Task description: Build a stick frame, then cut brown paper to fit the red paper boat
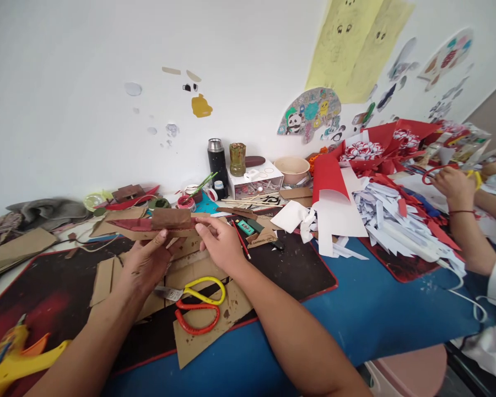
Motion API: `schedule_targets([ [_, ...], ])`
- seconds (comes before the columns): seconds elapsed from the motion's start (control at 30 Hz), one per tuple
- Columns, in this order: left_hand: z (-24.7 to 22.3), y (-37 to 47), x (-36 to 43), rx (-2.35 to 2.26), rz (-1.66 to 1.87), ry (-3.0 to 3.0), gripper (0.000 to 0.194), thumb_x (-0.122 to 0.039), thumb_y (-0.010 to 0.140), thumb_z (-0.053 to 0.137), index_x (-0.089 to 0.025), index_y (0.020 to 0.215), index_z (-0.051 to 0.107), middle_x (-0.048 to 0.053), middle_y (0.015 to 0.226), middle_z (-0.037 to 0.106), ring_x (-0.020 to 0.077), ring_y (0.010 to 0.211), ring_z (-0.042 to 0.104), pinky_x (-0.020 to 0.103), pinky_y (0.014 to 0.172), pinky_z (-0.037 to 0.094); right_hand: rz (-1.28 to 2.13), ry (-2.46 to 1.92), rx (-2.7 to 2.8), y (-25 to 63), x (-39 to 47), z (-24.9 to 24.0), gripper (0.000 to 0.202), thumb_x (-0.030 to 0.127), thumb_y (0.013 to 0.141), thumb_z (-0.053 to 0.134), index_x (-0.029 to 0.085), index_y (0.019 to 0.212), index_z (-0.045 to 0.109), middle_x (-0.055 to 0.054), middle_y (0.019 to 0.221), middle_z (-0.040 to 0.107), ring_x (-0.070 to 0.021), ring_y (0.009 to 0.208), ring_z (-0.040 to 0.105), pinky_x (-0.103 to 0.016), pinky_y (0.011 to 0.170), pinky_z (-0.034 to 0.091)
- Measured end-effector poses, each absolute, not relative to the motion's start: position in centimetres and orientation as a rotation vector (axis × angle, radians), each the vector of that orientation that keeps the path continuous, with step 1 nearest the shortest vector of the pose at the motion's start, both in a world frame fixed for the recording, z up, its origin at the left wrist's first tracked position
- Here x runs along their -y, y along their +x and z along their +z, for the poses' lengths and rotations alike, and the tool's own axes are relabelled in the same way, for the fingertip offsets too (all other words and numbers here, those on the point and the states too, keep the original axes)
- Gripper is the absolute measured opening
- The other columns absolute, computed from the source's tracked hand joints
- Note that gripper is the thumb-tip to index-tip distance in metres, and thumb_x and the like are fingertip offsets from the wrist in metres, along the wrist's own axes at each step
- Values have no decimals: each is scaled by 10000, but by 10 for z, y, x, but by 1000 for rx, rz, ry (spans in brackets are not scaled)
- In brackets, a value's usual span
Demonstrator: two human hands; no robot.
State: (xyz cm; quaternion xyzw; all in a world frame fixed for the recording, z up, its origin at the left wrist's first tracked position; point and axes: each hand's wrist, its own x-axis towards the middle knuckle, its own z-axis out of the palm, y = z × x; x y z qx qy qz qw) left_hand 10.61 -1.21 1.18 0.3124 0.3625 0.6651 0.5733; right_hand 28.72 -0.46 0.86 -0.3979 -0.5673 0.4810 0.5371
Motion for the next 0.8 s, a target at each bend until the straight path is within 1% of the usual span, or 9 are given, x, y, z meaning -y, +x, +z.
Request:
schedule_targets([
  [0.07, 15, 109, 14, -855, 1551, 786, 589, -357, 613, 1067, -265, 1148, 838, 91, 1161, 870, 357, 1225, 771, 530, 1082, 622, 1175, -944, 1336, 287, 4, 8, 420, 530, 971, 694, 188, 1203, 768, -56, 993, 774, -115, 551, 630, -253, 523, 430],
  [0.13, 18, 112, 16, -845, 1540, 837, 627, -362, 626, 1056, -268, 1203, 829, 103, 1166, 869, 378, 1247, 763, 557, 1086, 618, 1227, -946, 1320, 287, 3, 8, 445, 542, 969, 695, 179, 1218, 759, -26, 860, 739, -120, 530, 604, -247, 502, 395],
  [0.23, 20, 115, 18, -862, 1527, 869, 675, -371, 630, 1049, -269, 1254, 816, 112, 1192, 863, 391, 1247, 763, 584, 1093, 611, 1325, -968, 1292, 287, 4, 9, 455, 536, 973, 688, 163, 1229, 734, 28, 673, 662, -113, 468, 517, -242, 480, 348],
  [0.3, 20, 116, 19, -881, 1523, 882, 685, -380, 625, 1049, -259, 1258, 815, 121, 1219, 856, 397, 1257, 757, 591, 1106, 602, 1371, -986, 1272, 287, 5, 12, 440, 529, 975, 686, 161, 1214, 719, 49, 610, 635, -102, 433, 455, -240, 472, 330],
  [0.4, 20, 117, 19, -891, 1528, 910, 659, -390, 620, 1051, -243, 1221, 827, 123, 1228, 854, 399, 1288, 740, 590, 1145, 578, 1411, -1004, 1260, 288, 7, 16, 403, 515, 976, 686, 162, 1170, 707, 60, 574, 625, -94, 418, 418, -238, 466, 324],
  [0.57, 21, 118, 19, -908, 1508, 926, 564, -409, 624, 1046, -216, 1117, 851, 133, 1182, 860, 410, 1277, 743, 608, 1143, 578, 1438, -1035, 1242, 289, 7, 19, 341, 469, 972, 701, 166, 1128, 700, 65, 559, 607, -104, 447, 470, -230, 471, 329],
  [0.63, 22, 118, 20, -911, 1505, 937, 569, -406, 628, 1043, -218, 1130, 851, 133, 1185, 859, 411, 1286, 738, 610, 1152, 572, 1439, -1046, 1237, 289, 7, 19, 318, 453, 976, 700, 166, 1112, 701, 69, 553, 596, -106, 455, 478, -229, 476, 335],
  [0.8, 23, 119, 21, -900, 1496, 963, 655, -390, 619, 1043, -232, 1220, 835, 128, 1187, 860, 422, 1315, 724, 621, 1184, 542, 1433, -1050, 1238, 288, 7, 19, 284, 437, 981, 692, 169, 1076, 704, 83, 545, 572, -96, 440, 454, -228, 480, 335],
])
